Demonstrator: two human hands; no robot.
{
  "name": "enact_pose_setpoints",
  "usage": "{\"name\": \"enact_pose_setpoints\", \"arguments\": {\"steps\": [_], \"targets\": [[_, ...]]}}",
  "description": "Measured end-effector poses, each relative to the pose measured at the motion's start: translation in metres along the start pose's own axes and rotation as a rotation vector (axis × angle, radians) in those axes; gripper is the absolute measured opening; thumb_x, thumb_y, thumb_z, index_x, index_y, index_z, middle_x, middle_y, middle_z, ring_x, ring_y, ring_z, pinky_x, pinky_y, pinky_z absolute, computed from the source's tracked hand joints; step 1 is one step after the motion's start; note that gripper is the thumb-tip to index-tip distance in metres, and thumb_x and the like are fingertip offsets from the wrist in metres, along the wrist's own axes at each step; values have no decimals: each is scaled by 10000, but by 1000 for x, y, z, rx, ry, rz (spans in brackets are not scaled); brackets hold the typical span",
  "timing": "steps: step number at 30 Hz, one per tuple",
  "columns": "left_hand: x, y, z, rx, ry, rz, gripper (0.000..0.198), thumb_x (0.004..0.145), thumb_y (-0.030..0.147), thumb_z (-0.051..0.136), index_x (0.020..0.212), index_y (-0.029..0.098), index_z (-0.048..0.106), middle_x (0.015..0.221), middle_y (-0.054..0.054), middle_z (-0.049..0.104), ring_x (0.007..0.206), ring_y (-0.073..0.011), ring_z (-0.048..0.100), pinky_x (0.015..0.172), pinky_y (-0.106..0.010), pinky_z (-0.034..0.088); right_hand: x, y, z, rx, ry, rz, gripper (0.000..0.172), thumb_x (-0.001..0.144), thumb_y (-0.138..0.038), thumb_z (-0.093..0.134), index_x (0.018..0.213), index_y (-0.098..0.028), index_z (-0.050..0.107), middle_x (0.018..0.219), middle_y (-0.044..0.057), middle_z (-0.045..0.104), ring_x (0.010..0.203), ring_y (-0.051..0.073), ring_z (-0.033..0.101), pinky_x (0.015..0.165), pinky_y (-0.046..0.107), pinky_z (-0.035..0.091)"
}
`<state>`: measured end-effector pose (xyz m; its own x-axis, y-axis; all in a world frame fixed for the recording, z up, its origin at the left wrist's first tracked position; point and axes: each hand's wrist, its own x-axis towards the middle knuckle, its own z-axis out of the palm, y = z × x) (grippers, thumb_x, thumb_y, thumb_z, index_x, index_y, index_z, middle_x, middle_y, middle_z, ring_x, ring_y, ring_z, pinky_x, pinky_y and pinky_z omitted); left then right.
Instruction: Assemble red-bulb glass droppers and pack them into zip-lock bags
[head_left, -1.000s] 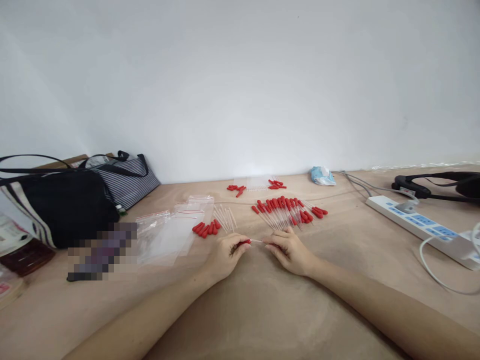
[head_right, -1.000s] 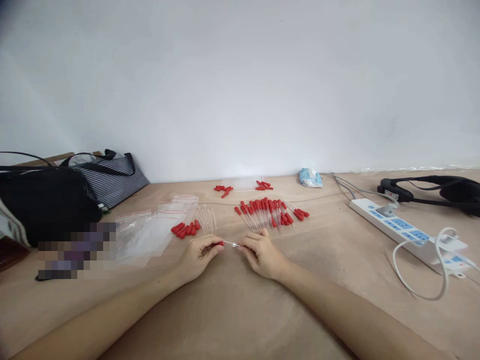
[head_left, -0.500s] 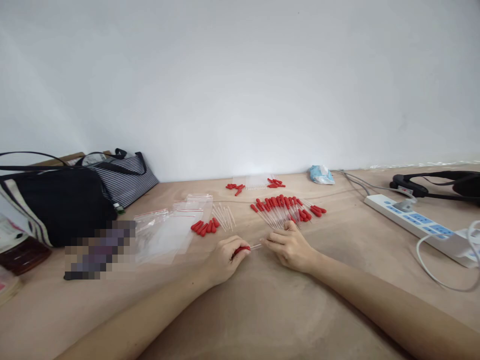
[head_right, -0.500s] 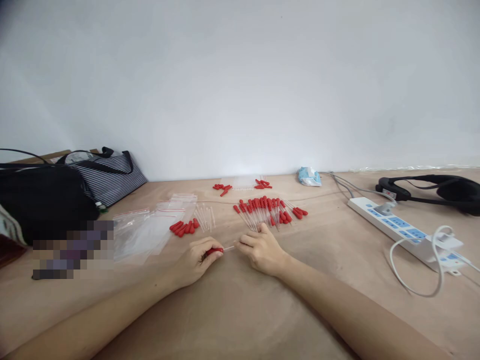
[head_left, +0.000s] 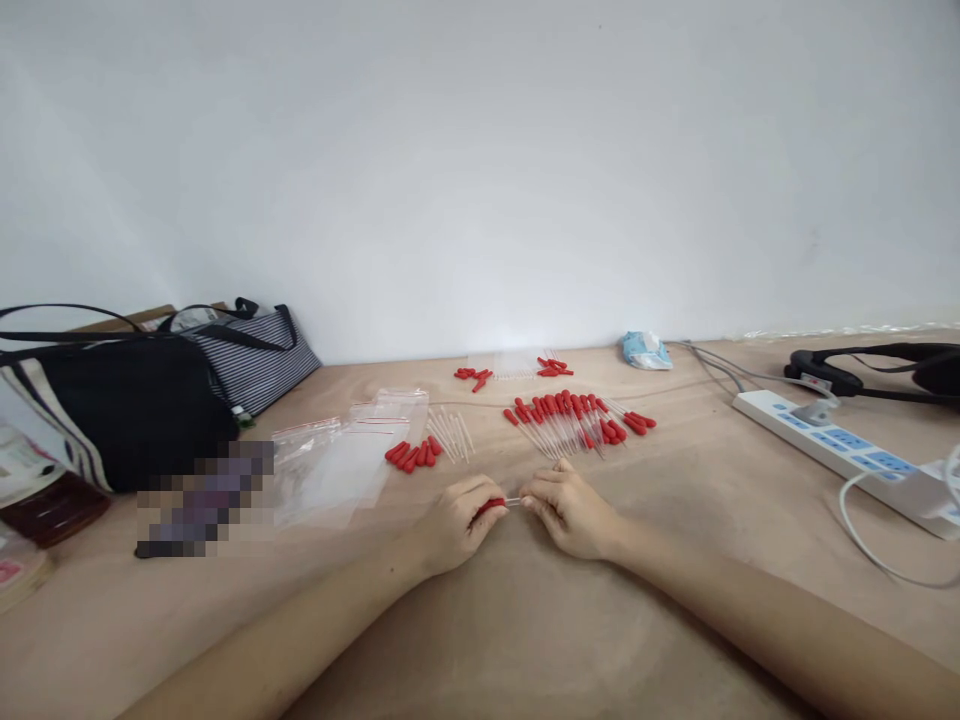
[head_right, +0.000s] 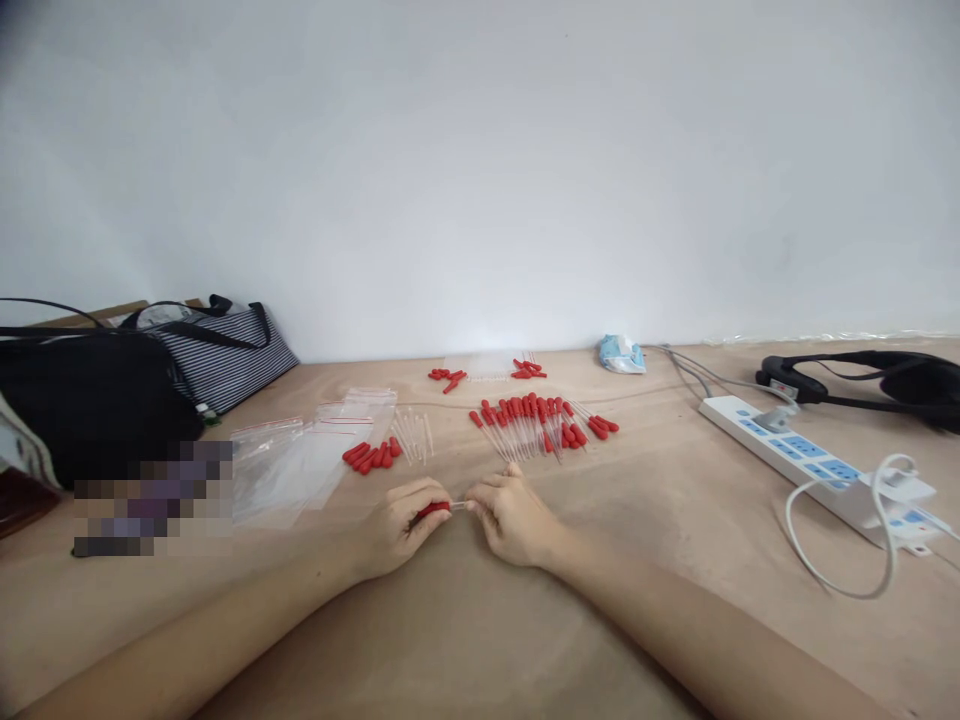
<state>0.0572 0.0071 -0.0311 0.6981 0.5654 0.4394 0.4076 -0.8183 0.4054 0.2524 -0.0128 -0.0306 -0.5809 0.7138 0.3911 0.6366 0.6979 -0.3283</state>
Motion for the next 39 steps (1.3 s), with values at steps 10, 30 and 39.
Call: {"name": "enact_pose_setpoints", "arguments": {"steps": [10, 30, 39], "targets": [[-13, -22, -40, 417, 302, -246, 371, 753, 345, 562, 1084, 184, 519, 1062, -91, 522, 988, -242, 467, 869, -396, 351, 21, 33, -29, -165, 207, 516, 247, 811, -275, 422, 762, -203, 654, 756, 38, 656, 709, 164, 561, 658, 278, 300], [-32, -79, -70, 384, 295, -813, 281, 718, 324, 430, 772, 149, 644, 813, -91, 618, 752, -223, 586, 742, -323, 433, 126, 4, 39, -34, 28, 773, 278, 775, -317, 447, 899, -165, 643, 925, 117, 653, 885, 218, 595, 703, 286, 435], [-30, -77, -68, 288, 396, -837, 225, 724, 324, 454, 834, 156, 556, 769, -38, 643, 683, -175, 601, 613, -263, 471, 146, 5, 40, -45, -73, 831, 296, 761, -303, 479, 905, -102, 642, 948, 188, 637, 881, 289, 605, 667, 363, 475]]}}
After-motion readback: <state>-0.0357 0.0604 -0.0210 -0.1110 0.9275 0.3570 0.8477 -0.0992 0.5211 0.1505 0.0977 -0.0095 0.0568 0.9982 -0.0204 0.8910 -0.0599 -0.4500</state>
